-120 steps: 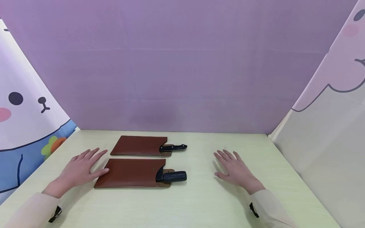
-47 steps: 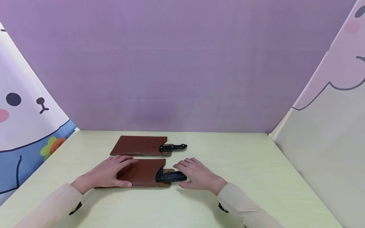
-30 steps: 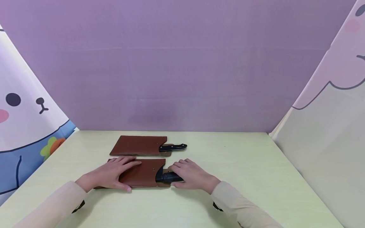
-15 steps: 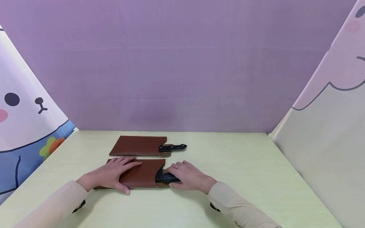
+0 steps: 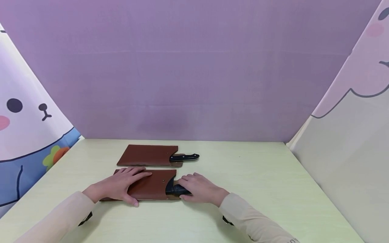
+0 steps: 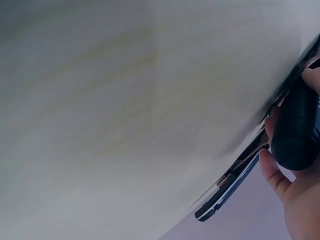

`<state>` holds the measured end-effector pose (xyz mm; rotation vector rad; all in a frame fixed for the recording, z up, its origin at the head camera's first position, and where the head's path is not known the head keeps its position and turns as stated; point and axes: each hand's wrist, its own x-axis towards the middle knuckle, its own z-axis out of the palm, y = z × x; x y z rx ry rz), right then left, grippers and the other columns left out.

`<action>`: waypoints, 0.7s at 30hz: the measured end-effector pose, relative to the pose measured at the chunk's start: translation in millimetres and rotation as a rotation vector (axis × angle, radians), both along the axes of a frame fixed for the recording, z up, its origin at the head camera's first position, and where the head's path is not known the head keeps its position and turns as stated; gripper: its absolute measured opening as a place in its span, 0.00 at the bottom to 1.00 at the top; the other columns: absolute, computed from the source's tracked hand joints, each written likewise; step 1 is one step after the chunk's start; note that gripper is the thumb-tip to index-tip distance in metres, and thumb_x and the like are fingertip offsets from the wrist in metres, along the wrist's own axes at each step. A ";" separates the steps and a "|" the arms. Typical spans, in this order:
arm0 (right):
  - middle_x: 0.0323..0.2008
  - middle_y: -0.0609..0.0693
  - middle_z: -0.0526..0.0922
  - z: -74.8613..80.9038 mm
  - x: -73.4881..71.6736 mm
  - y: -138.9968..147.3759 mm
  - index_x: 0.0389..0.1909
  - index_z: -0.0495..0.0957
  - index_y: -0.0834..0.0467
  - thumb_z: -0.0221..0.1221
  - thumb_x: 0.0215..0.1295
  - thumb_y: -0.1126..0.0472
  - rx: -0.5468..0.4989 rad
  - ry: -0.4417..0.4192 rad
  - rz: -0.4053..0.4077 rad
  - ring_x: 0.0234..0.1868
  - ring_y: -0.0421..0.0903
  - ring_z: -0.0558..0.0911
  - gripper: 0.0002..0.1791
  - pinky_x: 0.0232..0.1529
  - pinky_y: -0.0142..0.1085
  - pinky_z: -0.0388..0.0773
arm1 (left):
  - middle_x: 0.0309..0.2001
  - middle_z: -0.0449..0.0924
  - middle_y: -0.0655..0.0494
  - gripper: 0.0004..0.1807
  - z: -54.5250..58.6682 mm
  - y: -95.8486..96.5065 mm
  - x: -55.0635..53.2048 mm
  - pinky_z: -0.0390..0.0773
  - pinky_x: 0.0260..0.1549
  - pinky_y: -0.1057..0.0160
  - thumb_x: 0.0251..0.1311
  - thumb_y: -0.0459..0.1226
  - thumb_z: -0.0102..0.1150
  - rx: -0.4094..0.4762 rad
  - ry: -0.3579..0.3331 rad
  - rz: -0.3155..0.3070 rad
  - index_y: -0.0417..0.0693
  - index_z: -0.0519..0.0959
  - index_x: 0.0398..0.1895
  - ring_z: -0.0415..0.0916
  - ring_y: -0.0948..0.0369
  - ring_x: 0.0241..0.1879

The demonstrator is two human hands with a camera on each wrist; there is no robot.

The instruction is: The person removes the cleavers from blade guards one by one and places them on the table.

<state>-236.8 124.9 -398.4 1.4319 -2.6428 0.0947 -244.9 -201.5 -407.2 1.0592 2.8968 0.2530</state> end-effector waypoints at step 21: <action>0.45 0.45 0.77 -2.4 -2.6 -0.2 0.53 0.70 0.51 0.56 0.61 0.51 0.012 -0.076 0.005 0.43 0.37 0.73 0.21 0.45 0.33 0.71 | 0.63 0.61 0.49 0.53 6.4 5.2 0.5 0.61 0.55 0.39 0.33 0.74 0.55 -0.030 0.030 0.001 0.61 0.61 0.66 0.59 0.45 0.61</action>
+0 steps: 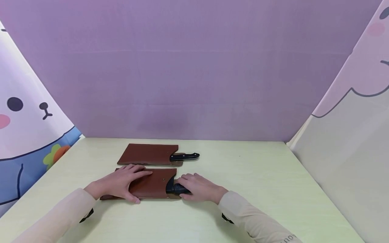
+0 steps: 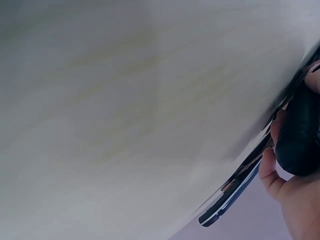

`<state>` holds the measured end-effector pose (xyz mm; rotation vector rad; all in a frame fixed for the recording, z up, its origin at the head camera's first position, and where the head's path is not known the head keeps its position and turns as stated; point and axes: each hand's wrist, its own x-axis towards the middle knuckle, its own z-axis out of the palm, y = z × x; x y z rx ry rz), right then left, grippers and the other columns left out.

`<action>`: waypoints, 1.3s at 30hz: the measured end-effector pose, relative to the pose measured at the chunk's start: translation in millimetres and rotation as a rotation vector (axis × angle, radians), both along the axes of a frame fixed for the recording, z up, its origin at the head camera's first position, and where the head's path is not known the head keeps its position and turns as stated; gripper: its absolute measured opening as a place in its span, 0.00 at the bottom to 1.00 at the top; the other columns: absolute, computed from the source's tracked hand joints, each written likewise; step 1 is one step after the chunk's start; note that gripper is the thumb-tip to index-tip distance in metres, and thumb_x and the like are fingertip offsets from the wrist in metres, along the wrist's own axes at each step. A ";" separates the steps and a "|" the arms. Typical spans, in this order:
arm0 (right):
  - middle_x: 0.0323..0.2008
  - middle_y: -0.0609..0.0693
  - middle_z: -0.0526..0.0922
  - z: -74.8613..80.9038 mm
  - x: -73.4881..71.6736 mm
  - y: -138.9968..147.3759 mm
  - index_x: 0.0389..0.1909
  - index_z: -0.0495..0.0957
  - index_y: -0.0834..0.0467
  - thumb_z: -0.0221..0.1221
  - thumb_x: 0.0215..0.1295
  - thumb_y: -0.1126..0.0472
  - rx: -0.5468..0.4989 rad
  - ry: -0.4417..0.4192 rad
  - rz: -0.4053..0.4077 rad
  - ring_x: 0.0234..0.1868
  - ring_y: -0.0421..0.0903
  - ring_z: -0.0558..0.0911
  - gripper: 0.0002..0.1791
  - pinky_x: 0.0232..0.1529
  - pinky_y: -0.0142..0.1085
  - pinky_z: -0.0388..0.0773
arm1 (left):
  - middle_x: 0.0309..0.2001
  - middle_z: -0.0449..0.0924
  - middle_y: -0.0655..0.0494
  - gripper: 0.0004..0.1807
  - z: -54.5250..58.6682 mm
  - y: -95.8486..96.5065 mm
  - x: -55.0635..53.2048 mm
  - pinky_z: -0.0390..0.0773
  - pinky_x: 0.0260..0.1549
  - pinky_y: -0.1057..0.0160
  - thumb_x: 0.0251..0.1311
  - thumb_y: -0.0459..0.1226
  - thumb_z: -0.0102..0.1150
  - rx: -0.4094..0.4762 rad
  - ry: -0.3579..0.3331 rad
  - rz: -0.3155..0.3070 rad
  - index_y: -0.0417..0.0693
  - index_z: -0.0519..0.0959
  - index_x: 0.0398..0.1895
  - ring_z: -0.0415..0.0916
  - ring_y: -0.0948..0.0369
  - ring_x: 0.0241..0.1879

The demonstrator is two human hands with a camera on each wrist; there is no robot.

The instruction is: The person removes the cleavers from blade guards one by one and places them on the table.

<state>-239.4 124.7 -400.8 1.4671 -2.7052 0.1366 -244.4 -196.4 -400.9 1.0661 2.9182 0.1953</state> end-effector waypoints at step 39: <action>0.43 0.44 0.75 2.0 11.3 3.8 0.51 0.69 0.51 0.57 0.59 0.51 -0.108 0.009 -0.064 0.40 0.39 0.70 0.20 0.38 0.34 0.67 | 0.58 0.65 0.51 0.54 5.4 3.1 5.6 0.63 0.53 0.42 0.30 0.76 0.54 0.006 0.202 -0.043 0.61 0.64 0.65 0.64 0.52 0.54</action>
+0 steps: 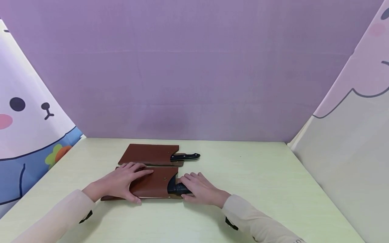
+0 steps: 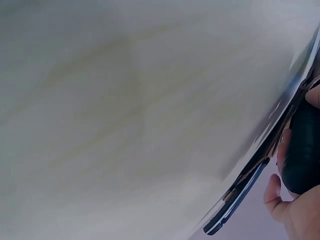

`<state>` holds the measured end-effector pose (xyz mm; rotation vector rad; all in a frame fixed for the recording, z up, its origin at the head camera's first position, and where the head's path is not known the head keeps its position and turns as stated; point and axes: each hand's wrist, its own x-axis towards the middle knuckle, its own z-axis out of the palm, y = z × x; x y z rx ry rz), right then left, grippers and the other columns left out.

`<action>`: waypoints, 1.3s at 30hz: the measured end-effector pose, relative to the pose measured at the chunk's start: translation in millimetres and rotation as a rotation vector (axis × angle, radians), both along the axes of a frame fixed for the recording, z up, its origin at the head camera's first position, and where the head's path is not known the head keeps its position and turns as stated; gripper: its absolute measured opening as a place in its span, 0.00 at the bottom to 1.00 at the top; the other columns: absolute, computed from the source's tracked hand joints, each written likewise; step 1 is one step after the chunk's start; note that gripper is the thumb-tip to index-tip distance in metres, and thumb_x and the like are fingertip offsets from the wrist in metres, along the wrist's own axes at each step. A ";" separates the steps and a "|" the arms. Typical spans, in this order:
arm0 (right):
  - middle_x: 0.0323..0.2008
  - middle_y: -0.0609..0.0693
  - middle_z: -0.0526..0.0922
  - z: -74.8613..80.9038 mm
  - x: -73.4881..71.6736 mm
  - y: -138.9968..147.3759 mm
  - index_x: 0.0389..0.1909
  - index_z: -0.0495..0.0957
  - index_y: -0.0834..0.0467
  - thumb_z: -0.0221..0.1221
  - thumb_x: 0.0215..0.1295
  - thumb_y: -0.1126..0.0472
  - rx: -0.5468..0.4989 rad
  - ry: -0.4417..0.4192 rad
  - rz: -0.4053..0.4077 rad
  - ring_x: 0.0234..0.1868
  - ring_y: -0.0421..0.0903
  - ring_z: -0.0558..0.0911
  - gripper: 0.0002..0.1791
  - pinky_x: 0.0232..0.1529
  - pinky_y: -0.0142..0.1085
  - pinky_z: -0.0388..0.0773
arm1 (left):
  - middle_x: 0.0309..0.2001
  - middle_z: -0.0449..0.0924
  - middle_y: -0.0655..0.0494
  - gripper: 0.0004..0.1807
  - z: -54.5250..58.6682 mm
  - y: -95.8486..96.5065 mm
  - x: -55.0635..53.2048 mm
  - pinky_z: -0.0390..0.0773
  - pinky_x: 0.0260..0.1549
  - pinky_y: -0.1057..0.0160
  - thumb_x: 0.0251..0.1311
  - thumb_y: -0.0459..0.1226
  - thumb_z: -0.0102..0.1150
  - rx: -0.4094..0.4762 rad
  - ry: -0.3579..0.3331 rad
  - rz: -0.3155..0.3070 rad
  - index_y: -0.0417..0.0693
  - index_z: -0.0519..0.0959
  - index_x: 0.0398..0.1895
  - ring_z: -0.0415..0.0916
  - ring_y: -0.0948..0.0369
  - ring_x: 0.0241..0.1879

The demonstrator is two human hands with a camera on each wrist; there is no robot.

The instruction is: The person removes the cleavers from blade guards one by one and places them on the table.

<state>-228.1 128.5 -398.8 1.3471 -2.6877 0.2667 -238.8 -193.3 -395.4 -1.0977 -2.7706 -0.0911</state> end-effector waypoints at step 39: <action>0.42 0.44 0.75 -1.1 9.5 14.6 0.49 0.69 0.51 0.58 0.55 0.51 -0.025 0.090 -0.008 0.39 0.39 0.71 0.20 0.38 0.33 0.67 | 0.58 0.63 0.50 0.55 0.5 0.9 2.2 0.68 0.47 0.43 0.30 0.76 0.53 -0.003 -0.013 0.037 0.61 0.62 0.65 0.63 0.50 0.54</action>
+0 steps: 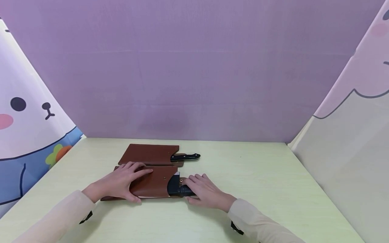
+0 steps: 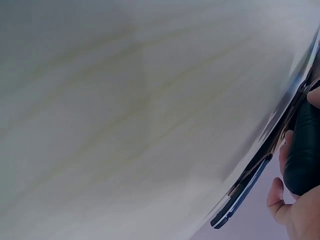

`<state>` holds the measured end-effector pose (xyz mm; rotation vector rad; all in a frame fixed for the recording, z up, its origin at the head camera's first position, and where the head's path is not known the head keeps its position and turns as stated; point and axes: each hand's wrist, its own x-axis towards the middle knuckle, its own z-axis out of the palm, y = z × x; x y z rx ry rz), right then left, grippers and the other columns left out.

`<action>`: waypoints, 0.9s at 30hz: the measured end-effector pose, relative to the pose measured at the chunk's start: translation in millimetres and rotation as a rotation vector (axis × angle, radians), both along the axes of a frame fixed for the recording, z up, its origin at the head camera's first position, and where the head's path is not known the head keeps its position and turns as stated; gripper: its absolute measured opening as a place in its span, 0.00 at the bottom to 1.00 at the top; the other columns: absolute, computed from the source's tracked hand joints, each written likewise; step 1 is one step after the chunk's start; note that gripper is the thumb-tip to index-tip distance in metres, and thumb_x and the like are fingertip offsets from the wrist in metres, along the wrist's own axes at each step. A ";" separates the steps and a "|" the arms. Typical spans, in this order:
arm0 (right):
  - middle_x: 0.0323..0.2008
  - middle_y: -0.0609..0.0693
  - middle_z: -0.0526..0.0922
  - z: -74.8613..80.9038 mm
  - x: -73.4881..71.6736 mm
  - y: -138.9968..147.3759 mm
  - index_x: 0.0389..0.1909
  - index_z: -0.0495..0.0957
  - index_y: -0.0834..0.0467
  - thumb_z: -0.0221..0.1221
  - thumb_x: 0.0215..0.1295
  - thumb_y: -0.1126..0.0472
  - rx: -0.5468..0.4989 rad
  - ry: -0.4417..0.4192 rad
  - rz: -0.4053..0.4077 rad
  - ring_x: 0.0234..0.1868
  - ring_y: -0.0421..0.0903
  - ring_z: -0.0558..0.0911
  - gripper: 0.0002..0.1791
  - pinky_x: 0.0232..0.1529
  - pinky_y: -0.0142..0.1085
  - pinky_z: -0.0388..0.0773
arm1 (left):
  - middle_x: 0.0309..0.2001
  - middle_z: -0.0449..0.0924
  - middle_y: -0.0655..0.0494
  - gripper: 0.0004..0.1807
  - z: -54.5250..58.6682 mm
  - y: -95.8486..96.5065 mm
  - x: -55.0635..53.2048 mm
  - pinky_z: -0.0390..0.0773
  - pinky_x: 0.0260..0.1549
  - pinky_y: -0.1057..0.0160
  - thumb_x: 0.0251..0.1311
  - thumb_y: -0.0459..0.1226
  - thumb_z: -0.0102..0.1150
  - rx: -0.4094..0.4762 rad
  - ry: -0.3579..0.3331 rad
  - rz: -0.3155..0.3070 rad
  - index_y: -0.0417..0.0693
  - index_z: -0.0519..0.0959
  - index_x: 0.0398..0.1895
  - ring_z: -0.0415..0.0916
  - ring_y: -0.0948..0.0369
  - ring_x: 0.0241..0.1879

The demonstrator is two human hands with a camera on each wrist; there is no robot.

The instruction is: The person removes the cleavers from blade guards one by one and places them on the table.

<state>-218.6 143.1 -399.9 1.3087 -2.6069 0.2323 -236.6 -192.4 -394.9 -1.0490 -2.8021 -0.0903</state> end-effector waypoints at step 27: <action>0.38 0.39 0.75 -4.9 -2.0 18.1 0.47 0.71 0.49 0.59 0.53 0.52 -0.059 0.045 0.013 0.36 0.36 0.69 0.19 0.36 0.28 0.61 | 0.59 0.63 0.49 0.55 -0.3 -5.6 1.8 0.68 0.45 0.43 0.29 0.74 0.56 0.015 -0.012 0.025 0.61 0.63 0.65 0.63 0.50 0.54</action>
